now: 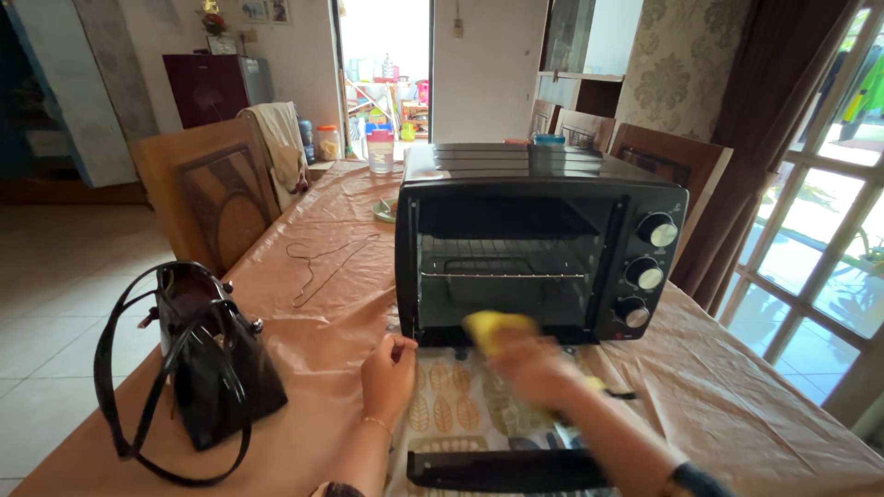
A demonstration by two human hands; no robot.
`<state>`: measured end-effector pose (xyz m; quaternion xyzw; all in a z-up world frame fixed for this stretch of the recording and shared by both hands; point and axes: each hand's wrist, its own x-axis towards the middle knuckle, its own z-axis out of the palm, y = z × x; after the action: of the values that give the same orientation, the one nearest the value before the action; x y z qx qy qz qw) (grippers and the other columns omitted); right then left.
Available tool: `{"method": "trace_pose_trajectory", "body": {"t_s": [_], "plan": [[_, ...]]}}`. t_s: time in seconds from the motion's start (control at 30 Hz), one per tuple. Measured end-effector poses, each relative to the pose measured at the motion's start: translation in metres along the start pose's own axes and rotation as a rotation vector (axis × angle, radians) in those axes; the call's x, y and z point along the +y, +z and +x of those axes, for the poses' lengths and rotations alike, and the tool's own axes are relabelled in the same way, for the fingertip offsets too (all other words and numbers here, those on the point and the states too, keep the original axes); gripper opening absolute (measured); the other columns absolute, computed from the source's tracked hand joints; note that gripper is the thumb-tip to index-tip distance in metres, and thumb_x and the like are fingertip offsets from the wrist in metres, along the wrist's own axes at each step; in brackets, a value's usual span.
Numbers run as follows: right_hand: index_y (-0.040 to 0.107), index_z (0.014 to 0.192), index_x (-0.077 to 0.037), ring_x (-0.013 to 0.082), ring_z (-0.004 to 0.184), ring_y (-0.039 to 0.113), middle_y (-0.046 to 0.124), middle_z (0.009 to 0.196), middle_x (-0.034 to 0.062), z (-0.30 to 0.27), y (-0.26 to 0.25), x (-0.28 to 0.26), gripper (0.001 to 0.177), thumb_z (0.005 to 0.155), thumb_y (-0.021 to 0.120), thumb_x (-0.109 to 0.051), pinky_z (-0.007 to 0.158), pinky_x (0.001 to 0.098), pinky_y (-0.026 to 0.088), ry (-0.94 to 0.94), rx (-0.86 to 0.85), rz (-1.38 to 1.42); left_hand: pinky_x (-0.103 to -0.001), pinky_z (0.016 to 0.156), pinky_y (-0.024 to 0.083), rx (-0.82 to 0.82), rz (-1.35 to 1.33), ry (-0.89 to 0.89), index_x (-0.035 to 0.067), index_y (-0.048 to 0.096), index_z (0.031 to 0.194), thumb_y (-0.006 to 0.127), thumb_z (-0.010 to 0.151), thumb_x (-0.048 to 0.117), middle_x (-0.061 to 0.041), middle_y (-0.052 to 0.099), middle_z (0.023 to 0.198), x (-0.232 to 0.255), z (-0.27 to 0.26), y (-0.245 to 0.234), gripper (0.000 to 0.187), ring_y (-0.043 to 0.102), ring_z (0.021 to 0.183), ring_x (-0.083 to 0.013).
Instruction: The person wipes the exterior and interior glass of a black countertop toaster oven using a yellow cloth. They remove the oven door and wire rack, wipe the door and rack separately, then reinsert the rack and reattach the door. The person continues wiping the top and sides of the oven.
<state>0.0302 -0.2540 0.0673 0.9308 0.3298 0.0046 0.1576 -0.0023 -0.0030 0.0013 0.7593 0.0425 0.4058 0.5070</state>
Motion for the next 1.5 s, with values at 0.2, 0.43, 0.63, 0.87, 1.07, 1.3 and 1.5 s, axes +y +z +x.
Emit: {"method": "trace_pose_trajectory", "body": {"t_s": [0.2, 0.43, 0.63, 0.87, 1.07, 1.3, 1.5], "plan": [[0.018, 0.161, -0.015, 0.0236, 0.157, 0.011, 0.017, 0.168, 0.0057, -0.057, -0.009, 0.056, 0.066, 0.106, 0.027, -0.050, 0.128, 0.0475, 0.006, 0.437, 0.043, 0.419, -0.038, 0.065, 0.053, -0.019, 0.017, -0.071, 0.009, 0.073, 0.088, 0.067, 0.089, 0.019, -0.010, 0.072, 0.072, 0.007, 0.001, 0.000, 0.012, 0.070, 0.067, -0.0261], [0.025, 0.159, -0.012, 0.0258, 0.156, 0.019, 0.023, 0.167, 0.0081, -0.096, -0.018, -0.001, 0.066, 0.104, 0.031, -0.049, 0.126, 0.0455, 0.011, 0.091, 0.102, 0.382, -0.040, 0.067, 0.052, 0.015, 0.043, -0.029, 0.008, 0.073, 0.088, 0.068, 0.089, 0.020, -0.012, 0.072, 0.075, 0.003, 0.000, 0.003, 0.013, 0.070, 0.071, -0.0284], [0.035, 0.153, -0.010, 0.0277, 0.150, 0.027, 0.033, 0.161, 0.0111, -0.027, -0.027, -0.041, 0.061, 0.101, 0.039, -0.040, 0.122, 0.0530, 0.012, 0.031, 0.242, 0.365, -0.040, 0.068, 0.053, 0.005, 0.028, 0.002, 0.007, 0.072, 0.089, 0.067, 0.088, 0.017, -0.013, 0.073, 0.077, 0.006, -0.002, -0.001, 0.011, 0.071, 0.073, -0.0285], [0.060, 0.125, -0.001, 0.0353, 0.130, 0.051, 0.056, 0.137, 0.0201, 0.080, -0.018, -0.049, 0.035, 0.097, 0.048, -0.020, 0.108, 0.0458, 0.041, -0.189, 0.468, 0.387, -0.038, 0.067, 0.054, -0.026, 0.016, -0.062, 0.007, 0.072, 0.089, 0.065, 0.088, 0.015, -0.012, 0.073, 0.076, 0.008, -0.001, -0.001, 0.010, 0.072, 0.070, -0.0261], [0.066, 0.101, -0.002, 0.0346, 0.116, 0.060, 0.064, 0.115, 0.0172, 0.129, -0.006, -0.037, 0.023, 0.097, 0.049, -0.017, 0.100, 0.0435, 0.049, -0.281, 0.570, 0.413, -0.037, 0.065, 0.054, -0.045, 0.002, -0.084, 0.007, 0.072, 0.088, 0.065, 0.088, 0.016, -0.013, 0.072, 0.072, 0.011, -0.001, -0.003, 0.011, 0.071, 0.067, -0.0251], [0.059, 0.130, 0.003, 0.0372, 0.136, 0.047, 0.054, 0.143, 0.0221, 0.127, 0.019, -0.018, 0.042, 0.101, 0.050, -0.026, 0.112, 0.0459, 0.035, -0.289, 0.585, 0.392, -0.038, 0.065, 0.054, -0.031, 0.030, -0.067, 0.008, 0.072, 0.088, 0.066, 0.087, 0.016, -0.012, 0.072, 0.072, 0.010, 0.000, -0.004, 0.010, 0.071, 0.067, -0.0256], [0.048, 0.144, -0.002, 0.0322, 0.141, 0.042, 0.045, 0.153, 0.0183, 0.075, 0.039, 0.035, 0.052, 0.101, 0.047, -0.031, 0.117, 0.0434, 0.029, -0.085, 0.399, 0.452, -0.038, 0.067, 0.053, -0.007, 0.032, -0.022, 0.008, 0.073, 0.089, 0.065, 0.089, 0.015, -0.012, 0.073, 0.075, 0.006, -0.001, -0.003, 0.011, 0.070, 0.069, -0.0262]]}}
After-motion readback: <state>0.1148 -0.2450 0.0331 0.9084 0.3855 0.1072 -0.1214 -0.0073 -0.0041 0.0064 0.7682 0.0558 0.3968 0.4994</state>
